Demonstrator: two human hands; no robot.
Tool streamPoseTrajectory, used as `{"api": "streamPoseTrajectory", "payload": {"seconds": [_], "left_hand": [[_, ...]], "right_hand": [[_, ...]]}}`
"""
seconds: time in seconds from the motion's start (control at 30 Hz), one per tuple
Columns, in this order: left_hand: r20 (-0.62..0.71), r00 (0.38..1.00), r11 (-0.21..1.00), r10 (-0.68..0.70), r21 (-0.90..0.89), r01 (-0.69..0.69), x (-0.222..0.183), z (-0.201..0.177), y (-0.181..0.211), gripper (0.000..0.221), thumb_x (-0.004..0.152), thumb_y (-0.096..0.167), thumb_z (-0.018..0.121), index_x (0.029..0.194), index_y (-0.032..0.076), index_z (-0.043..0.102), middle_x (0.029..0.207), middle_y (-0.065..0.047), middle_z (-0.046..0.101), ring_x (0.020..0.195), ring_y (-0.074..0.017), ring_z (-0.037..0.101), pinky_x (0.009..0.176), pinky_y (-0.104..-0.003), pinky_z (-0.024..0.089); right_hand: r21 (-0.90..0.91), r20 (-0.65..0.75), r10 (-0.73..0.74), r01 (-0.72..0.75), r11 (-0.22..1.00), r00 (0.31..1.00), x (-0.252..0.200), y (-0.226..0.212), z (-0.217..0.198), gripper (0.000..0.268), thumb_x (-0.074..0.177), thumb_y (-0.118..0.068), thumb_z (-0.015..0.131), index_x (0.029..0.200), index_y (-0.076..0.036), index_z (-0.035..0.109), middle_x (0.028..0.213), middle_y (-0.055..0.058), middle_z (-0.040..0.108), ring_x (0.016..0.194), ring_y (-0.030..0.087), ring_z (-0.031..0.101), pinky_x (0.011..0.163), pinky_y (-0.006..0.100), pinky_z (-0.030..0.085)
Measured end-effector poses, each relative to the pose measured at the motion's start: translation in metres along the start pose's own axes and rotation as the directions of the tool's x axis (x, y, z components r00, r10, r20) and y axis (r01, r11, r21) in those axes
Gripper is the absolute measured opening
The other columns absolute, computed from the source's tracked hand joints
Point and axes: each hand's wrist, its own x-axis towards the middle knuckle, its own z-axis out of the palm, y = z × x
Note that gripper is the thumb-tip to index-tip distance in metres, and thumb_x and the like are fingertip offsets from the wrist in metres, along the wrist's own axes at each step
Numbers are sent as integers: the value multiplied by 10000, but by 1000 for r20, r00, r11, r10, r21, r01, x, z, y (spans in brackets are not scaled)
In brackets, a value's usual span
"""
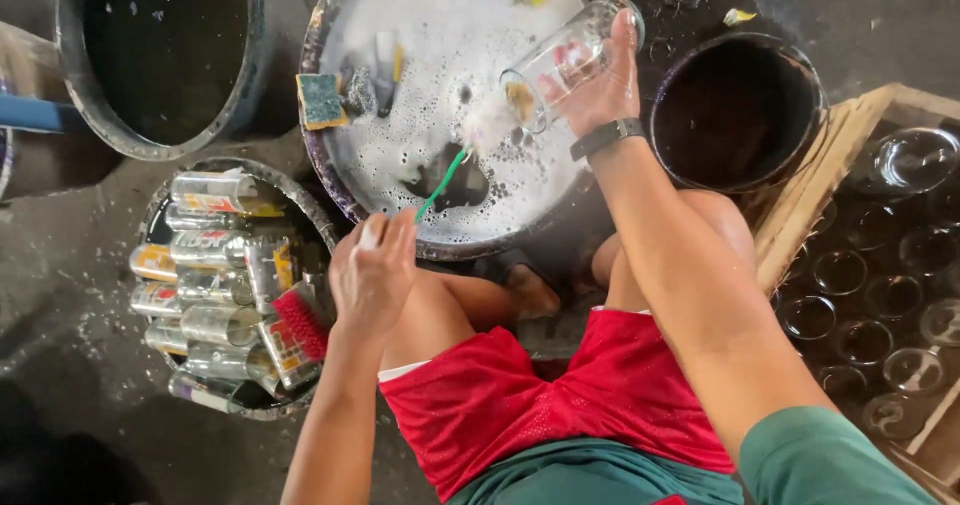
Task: Washing glass jars by hand using a sponge and soapy water in a large basin, then placing them in a crate.
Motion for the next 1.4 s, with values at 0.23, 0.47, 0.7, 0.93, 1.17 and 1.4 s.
{"api": "streamPoseTrajectory", "payload": {"seconds": [0.23,0.47,0.7,0.93,1.17,1.4], "left_hand": [[-51,977,970,207,139,-199,40,13,22,217,808,56,533,998,160,522,763,-65,561,602,-205,545,536,-302,439],[234,969,656,-74,-721,224,49,57,47,219,906,231,405,1049,178,562,896,-37,612,370,-38,312,293,-136,333],[396,890,-103,-227,-918,383,42,65,87,206,902,173,401,780,110,554,500,76,277,438,-43,230,386,-190,182],[-429,891,947,150,-196,-254,49,74,40,278,911,195,542,1126,157,369,826,-77,547,433,-89,432,317,-169,345],[466,860,-162,-208,-883,440,48,51,79,165,916,139,404,850,85,546,574,64,373,455,-26,296,366,-125,236],[97,977,144,-187,-982,125,51,70,75,188,907,213,417,878,108,570,509,81,349,427,-28,262,390,-195,205]], "right_hand": [[-186,448,-213,324,928,868,67,16,-40,811,659,-309,563,1289,-73,110,1326,155,205,961,212,327,792,316,277],[-157,410,48,18,987,911,15,8,-10,895,367,-537,668,1129,-123,444,914,135,619,818,250,595,730,432,472],[63,595,-103,81,995,797,24,6,-12,713,510,-453,735,1076,-97,486,1031,137,568,873,267,582,762,437,507],[-506,237,7,117,855,971,13,-3,-1,1150,347,-728,386,1342,-220,111,1449,92,28,1313,304,79,976,584,202],[-90,568,16,42,995,823,27,9,-15,804,479,-503,707,1086,-28,477,855,100,586,696,169,585,544,240,517],[-265,825,-286,781,566,488,42,10,-16,404,772,-441,536,1092,-229,408,1201,17,352,1135,236,297,968,462,267]]}}
